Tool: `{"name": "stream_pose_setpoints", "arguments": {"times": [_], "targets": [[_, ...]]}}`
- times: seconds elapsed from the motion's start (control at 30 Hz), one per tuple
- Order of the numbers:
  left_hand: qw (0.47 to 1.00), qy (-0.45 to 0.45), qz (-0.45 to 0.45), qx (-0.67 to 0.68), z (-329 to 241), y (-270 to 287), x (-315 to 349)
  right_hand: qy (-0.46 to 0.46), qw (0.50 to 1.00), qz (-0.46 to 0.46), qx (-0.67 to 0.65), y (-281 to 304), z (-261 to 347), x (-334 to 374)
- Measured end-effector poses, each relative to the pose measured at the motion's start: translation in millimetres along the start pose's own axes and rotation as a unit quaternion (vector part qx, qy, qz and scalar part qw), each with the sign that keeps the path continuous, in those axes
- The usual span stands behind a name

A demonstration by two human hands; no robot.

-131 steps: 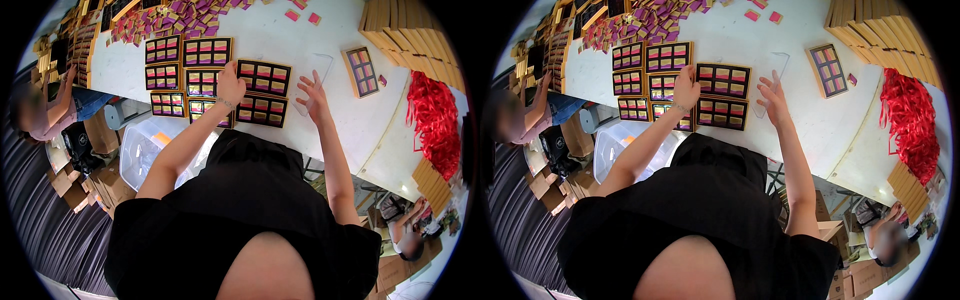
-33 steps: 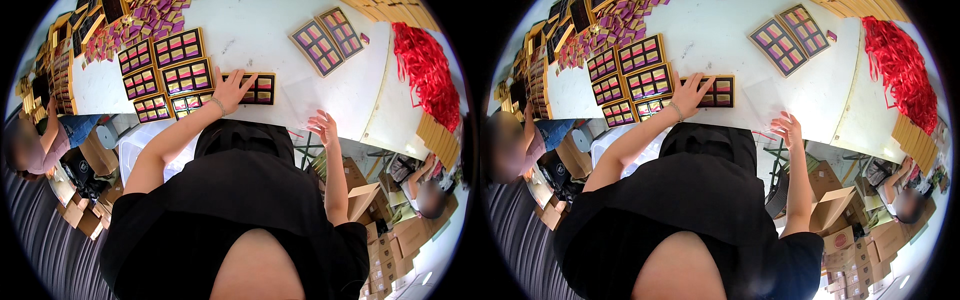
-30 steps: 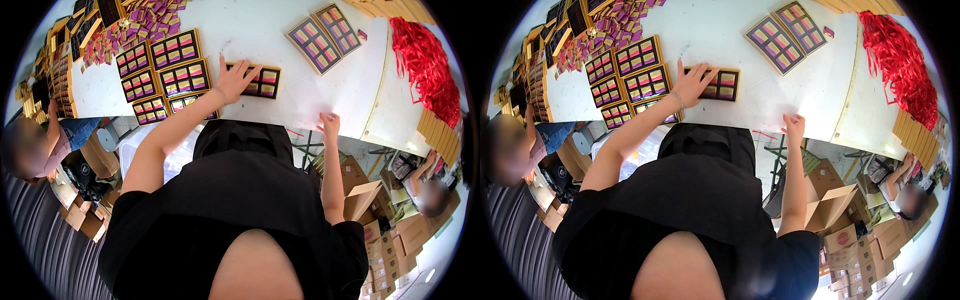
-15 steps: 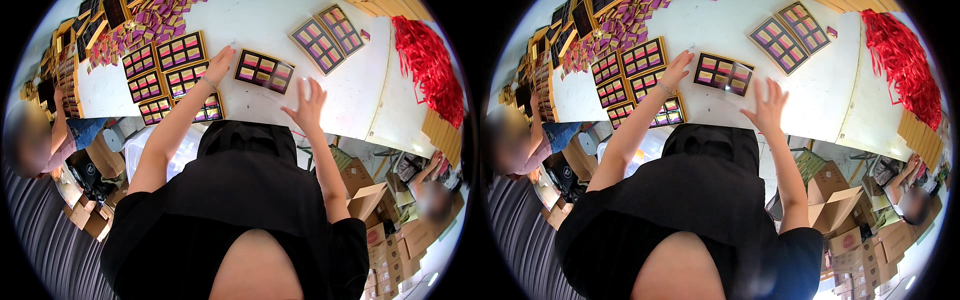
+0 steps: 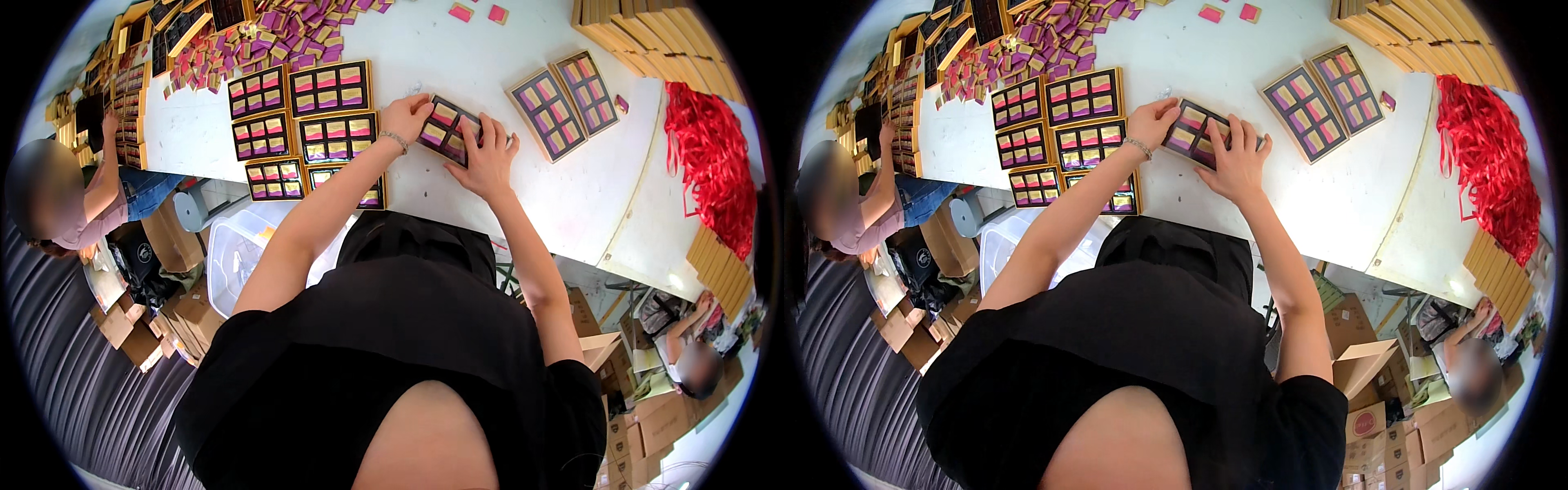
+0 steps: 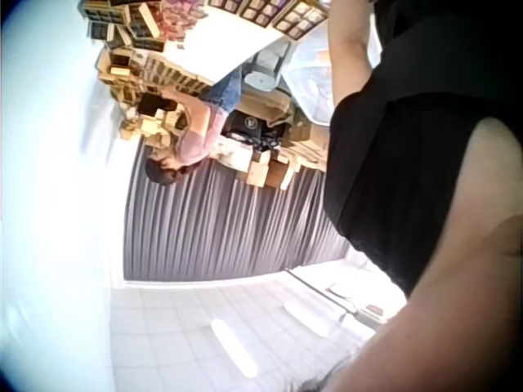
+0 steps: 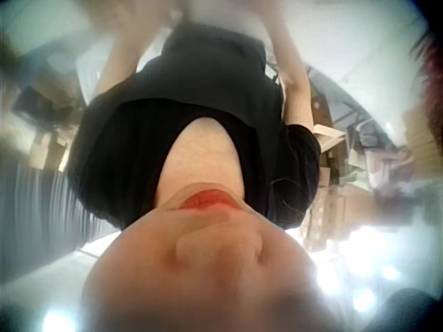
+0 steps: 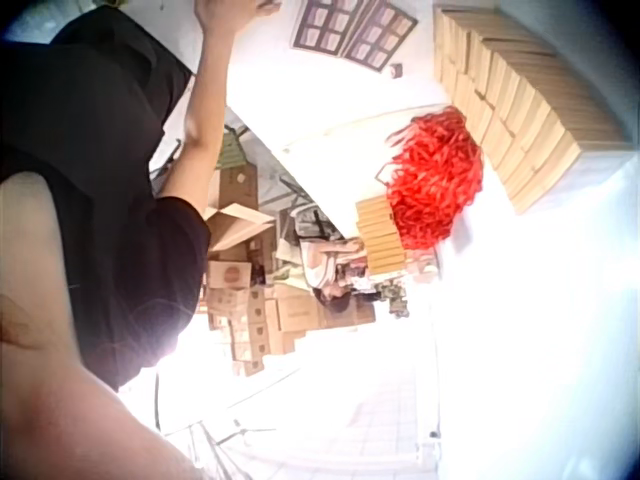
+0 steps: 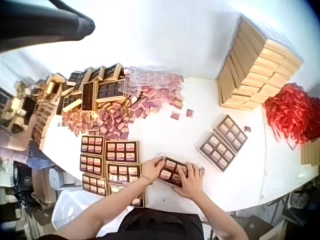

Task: The person places small pink and gold-wrapped chocolate pieces into black compartmentalized trays on a white table. They then pick up clear plastic lids from a bin and cover the filled trays, stacking them on the table.

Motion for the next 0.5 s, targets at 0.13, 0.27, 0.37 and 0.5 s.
{"name": "stream_pose_setpoints", "arguments": {"times": [0.13, 0.27, 0.37, 0.5], "targets": [[0.996, 0.027, 0.001, -0.084, -11, -2, 8, -0.001, 0.999, -0.013, 0.034, -5, -6, 3], [0.995, 0.028, 0.004, -0.097, -17, -1, 3, 0.002, 1.0, 0.005, 0.022, -7, -10, -3], [0.995, 0.034, 0.003, -0.098, -19, -1, 4, 0.001, 0.999, 0.013, 0.042, -7, -9, -3], [0.996, 0.049, -0.024, -0.069, -18, -3, 1, 0.004, 0.999, -0.017, 0.042, -9, -14, -4]]}}
Point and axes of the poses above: each hand's wrist, its own x-axis away from the middle knuckle, its own y-axis out of the back of the hand, z = x × y, the point moved 7 cm from there along -x, towards the middle knuckle, and after that the axes turned 3 degrees about y, right-handed, at the moved point
